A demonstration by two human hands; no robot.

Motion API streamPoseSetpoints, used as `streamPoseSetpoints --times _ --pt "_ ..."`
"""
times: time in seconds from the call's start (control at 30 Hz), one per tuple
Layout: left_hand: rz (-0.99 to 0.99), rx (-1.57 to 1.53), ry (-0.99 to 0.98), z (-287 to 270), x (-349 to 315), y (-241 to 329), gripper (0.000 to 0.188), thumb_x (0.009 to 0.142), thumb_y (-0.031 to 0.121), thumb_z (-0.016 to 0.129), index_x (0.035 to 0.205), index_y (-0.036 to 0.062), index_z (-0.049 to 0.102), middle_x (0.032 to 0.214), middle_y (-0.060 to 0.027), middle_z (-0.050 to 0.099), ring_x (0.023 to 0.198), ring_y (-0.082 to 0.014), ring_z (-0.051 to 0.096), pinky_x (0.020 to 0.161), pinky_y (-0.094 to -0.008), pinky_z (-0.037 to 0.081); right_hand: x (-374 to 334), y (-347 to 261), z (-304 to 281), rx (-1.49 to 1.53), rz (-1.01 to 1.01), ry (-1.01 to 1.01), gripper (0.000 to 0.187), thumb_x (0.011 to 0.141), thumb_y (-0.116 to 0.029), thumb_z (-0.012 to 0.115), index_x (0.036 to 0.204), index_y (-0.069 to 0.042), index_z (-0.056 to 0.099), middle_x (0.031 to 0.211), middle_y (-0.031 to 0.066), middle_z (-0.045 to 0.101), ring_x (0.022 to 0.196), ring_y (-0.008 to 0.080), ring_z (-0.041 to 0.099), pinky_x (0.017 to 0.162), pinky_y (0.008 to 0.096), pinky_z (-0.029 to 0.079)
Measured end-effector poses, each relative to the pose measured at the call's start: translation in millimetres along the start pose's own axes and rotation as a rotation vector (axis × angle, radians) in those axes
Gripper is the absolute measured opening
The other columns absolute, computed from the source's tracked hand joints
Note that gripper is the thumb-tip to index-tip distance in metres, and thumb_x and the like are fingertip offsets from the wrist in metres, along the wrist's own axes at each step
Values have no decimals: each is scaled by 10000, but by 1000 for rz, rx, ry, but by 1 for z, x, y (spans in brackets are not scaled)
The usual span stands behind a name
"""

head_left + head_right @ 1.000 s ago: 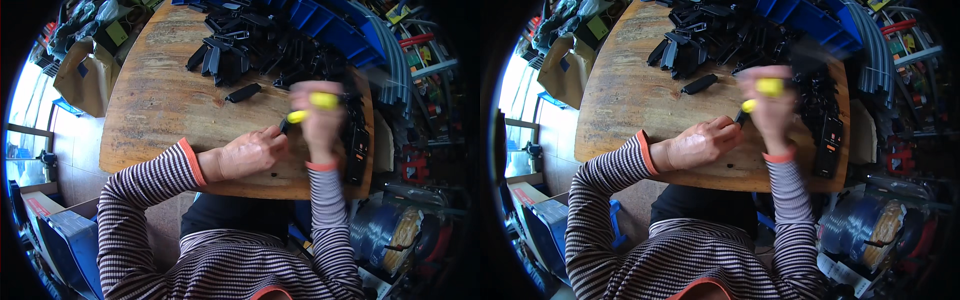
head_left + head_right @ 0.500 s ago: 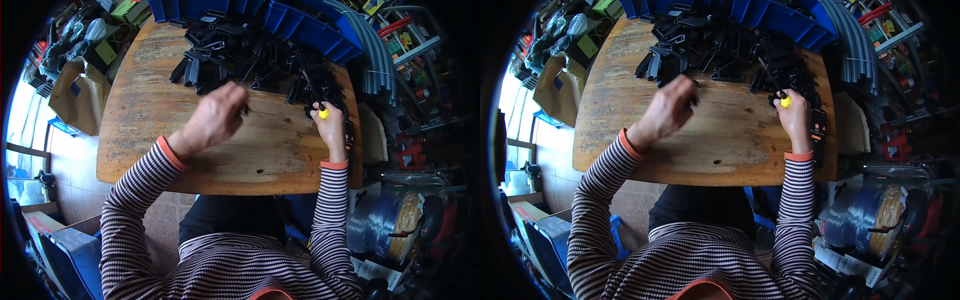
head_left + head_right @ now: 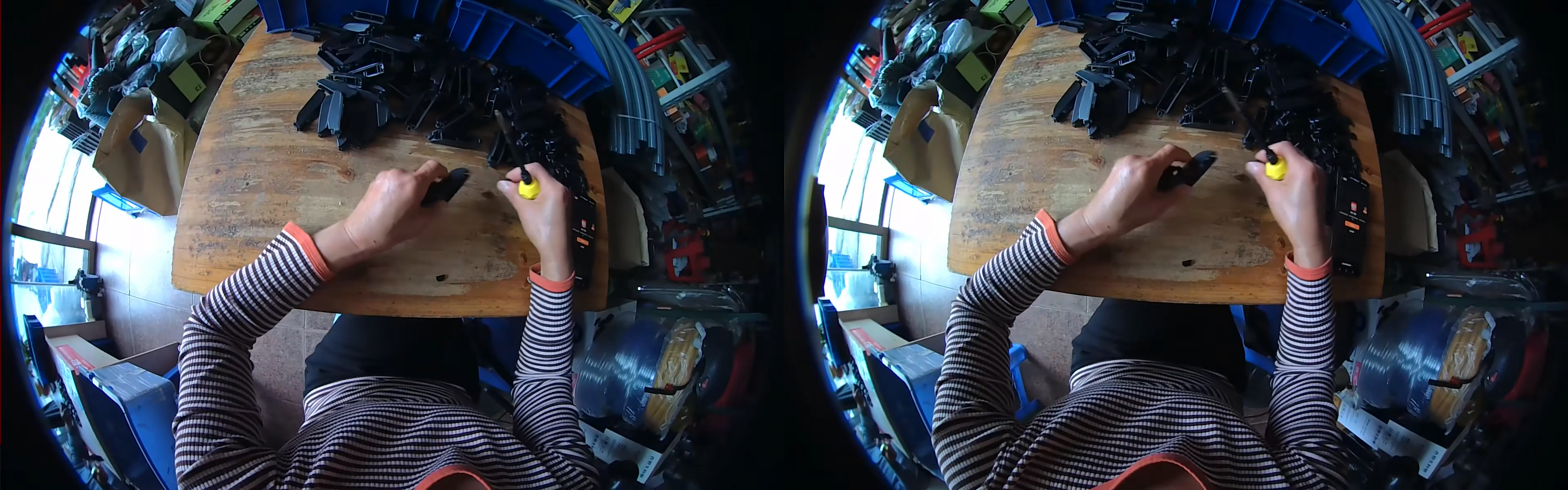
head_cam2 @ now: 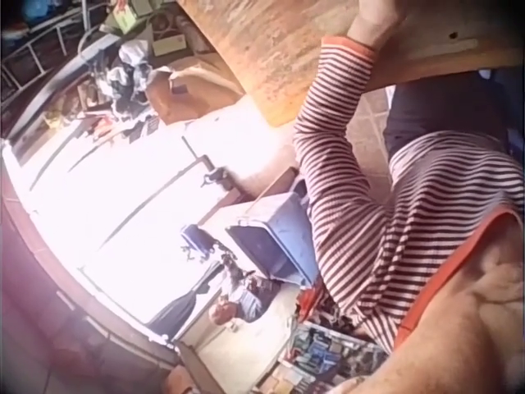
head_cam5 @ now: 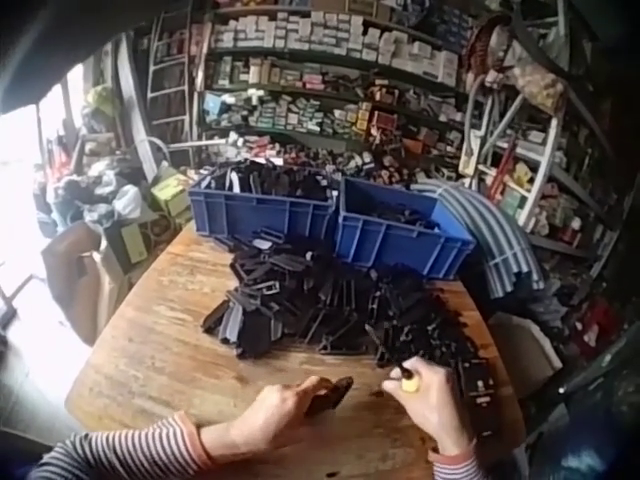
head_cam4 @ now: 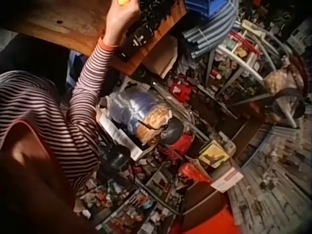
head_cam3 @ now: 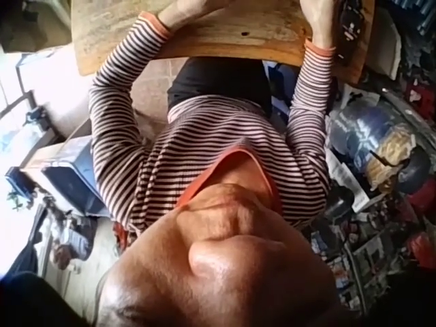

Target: The person is assembling or disassembling small black mechanical components using a screwdriver at a workstation.

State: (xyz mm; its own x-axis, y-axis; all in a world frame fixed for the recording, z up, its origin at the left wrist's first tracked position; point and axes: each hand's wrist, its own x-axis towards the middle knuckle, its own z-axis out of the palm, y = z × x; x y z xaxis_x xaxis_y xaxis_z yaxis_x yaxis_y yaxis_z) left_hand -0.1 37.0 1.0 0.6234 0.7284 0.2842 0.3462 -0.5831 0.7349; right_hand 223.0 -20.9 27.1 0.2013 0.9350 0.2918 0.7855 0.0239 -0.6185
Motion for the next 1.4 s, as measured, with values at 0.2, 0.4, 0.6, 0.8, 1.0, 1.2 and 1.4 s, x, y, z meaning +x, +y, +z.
streamPoseSetpoints --times 0.2,0.4,0.6,0.8,1.0,1.2,1.4 --pt "12 -32 -9 0 -5 -8 276 791 137 680 1015 19 568 777 -159 651 699 -308 657 641 -372 532 7 -13 32 108 -197 -48 153 777 -50 721 869 1 610 814 124 645 717 252 640 632 312 481" --pt "511 155 -16 -24 0 -20 255 691 64 661 933 9 600 954 -149 629 858 -282 623 717 -362 526 16 -25 51 123 -265 -64 137 758 -9 699 846 -12 594 783 123 618 706 293 626 613 340 478" --pt "550 256 -157 -10 -6 -36 246 660 52 628 901 2 605 975 -137 587 909 -281 582 801 -357 504 19 -30 72 -26 -378 -101 177 699 60 658 824 -27 569 783 120 595 707 320 615 594 379 480" --pt "554 248 -84 -7 -12 -46 108 707 119 615 776 37 602 872 -85 575 867 -239 562 797 -339 489 20 -36 88 -132 -464 -89 184 689 63 648 831 -23 570 808 125 591 711 326 615 595 375 488" --pt "479 272 -154 -15 -24 -45 109 703 116 616 781 41 604 886 -81 578 881 -238 555 801 -335 491 36 -40 71 -27 -466 -351 131 767 1 678 838 -18 570 791 91 611 634 237 608 565 293 479" --pt "489 242 -176 -17 -25 -35 244 665 43 622 904 -11 614 970 -113 592 912 -272 560 763 -342 505 41 -63 83 709 -199 118 101 863 -83 661 864 -27 577 782 60 623 614 104 564 573 222 462" --pt "555 284 -125 -15 -23 -25 275 660 48 628 928 -10 608 982 -111 592 906 -272 556 763 -347 505 42 -50 51 845 -168 468 95 878 -101 658 881 -45 581 721 36 615 598 72 556 552 208 460"
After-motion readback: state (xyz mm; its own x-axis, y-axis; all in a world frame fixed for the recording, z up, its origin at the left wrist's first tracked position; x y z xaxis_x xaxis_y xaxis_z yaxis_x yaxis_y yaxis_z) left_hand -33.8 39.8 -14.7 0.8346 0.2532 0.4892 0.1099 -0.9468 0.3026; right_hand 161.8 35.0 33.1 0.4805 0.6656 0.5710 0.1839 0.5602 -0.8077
